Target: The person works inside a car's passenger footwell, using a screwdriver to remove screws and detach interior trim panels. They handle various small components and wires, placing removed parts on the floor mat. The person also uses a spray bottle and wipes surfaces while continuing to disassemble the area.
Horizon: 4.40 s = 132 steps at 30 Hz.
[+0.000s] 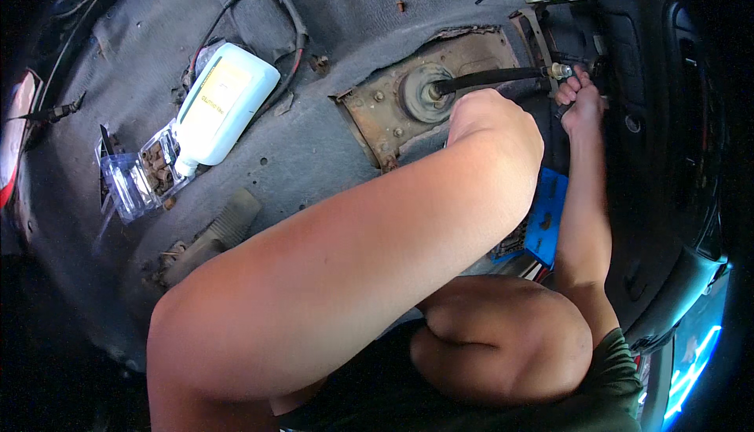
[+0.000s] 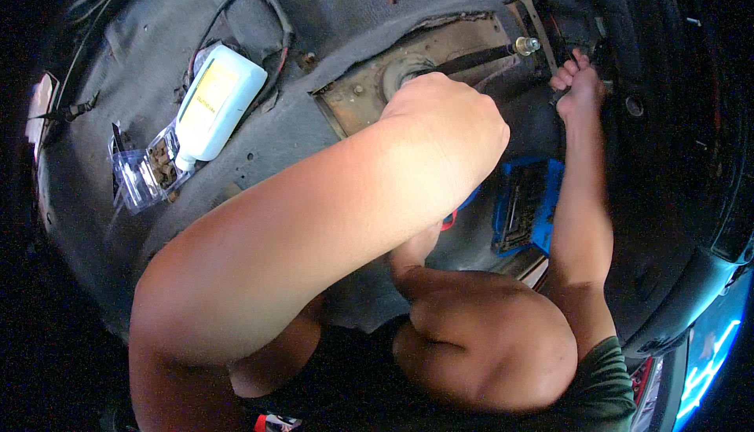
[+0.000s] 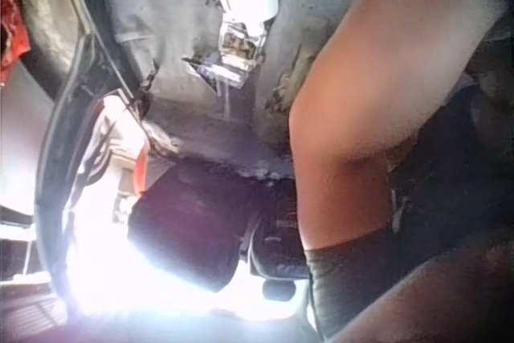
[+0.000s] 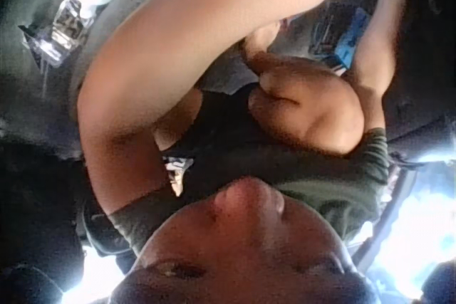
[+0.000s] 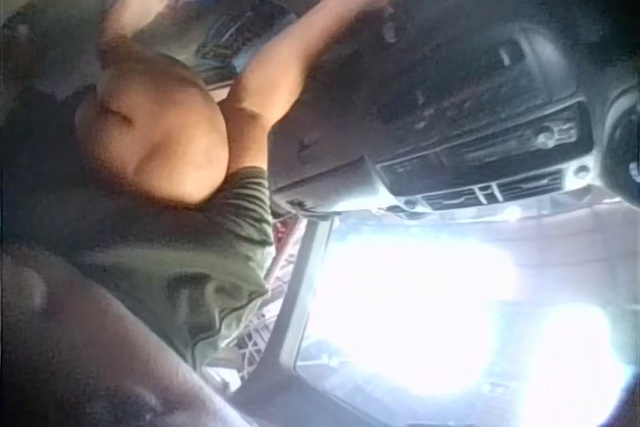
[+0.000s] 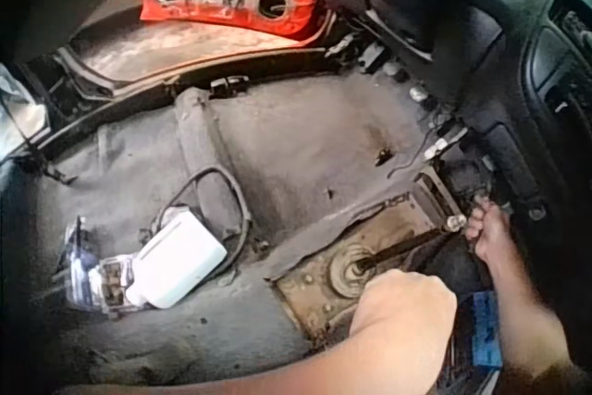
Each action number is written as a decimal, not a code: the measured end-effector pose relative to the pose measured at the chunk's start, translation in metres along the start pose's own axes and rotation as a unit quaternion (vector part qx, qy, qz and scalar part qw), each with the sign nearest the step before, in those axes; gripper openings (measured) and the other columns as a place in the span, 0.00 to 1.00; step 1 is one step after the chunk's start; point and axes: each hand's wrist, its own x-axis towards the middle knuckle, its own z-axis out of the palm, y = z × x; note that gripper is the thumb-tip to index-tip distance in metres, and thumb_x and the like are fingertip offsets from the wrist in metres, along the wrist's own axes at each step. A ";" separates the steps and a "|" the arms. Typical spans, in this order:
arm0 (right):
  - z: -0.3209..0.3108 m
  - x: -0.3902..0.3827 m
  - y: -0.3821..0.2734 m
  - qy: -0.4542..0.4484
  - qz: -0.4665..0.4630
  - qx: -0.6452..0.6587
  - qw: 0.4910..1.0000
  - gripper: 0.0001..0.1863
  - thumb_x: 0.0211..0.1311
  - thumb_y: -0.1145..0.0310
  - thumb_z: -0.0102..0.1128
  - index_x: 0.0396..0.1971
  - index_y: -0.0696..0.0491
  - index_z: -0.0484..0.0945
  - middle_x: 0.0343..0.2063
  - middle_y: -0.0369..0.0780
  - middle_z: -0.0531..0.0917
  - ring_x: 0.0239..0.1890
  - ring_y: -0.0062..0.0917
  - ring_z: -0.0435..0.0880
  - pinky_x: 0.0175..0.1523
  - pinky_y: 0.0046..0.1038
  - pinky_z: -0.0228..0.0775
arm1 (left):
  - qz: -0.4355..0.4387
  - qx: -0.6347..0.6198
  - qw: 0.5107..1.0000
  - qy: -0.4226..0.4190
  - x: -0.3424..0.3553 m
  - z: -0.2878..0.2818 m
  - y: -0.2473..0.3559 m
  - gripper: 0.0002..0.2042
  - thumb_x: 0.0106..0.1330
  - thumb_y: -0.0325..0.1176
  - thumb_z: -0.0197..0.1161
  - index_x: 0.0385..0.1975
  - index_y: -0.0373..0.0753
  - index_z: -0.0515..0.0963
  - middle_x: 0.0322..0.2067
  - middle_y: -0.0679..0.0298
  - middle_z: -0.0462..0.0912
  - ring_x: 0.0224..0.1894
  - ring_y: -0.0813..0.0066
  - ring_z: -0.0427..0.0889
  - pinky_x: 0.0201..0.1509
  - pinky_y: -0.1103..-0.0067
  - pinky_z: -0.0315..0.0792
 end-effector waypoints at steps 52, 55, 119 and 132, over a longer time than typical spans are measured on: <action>-0.006 0.066 -0.024 0.006 -0.043 -0.144 0.989 0.28 0.76 0.71 0.49 0.73 0.49 0.59 0.50 0.46 0.79 0.41 0.36 0.82 0.38 0.28 0.79 | -0.033 0.001 0.999 -0.012 0.003 -0.001 -0.011 0.10 0.58 0.31 0.67 0.38 0.37 0.90 0.40 0.52 0.90 0.45 0.57 0.91 0.49 0.66 0.84; 0.005 0.083 -0.018 0.045 -0.070 0.084 0.993 0.20 0.76 0.75 0.42 0.65 0.53 0.62 0.56 0.50 0.73 0.41 0.43 0.85 0.43 0.30 0.86 | -0.033 0.001 0.999 0.005 0.003 -0.001 -0.012 0.10 0.59 0.32 0.67 0.37 0.37 0.89 0.38 0.52 0.90 0.44 0.56 0.90 0.48 0.65 0.84; -0.028 0.081 -0.020 -0.006 -0.320 -0.548 0.772 0.18 0.68 0.63 0.55 0.48 0.59 0.83 0.61 0.50 0.80 0.64 0.47 0.78 0.67 0.39 0.70 | -0.044 -0.023 0.999 0.008 0.010 -0.009 -0.021 0.13 0.66 0.41 0.67 0.37 0.36 0.87 0.36 0.52 0.90 0.43 0.56 0.90 0.48 0.64 0.84; 0.005 0.028 -0.039 -0.020 -0.234 -0.653 0.720 0.36 0.58 0.74 0.58 0.70 0.57 0.66 0.68 0.56 0.71 0.73 0.47 0.67 0.76 0.38 0.57 | -0.052 -0.023 0.997 0.044 0.010 -0.002 -0.025 0.16 0.66 0.43 0.68 0.39 0.34 0.84 0.35 0.50 0.89 0.42 0.52 0.90 0.47 0.61 0.83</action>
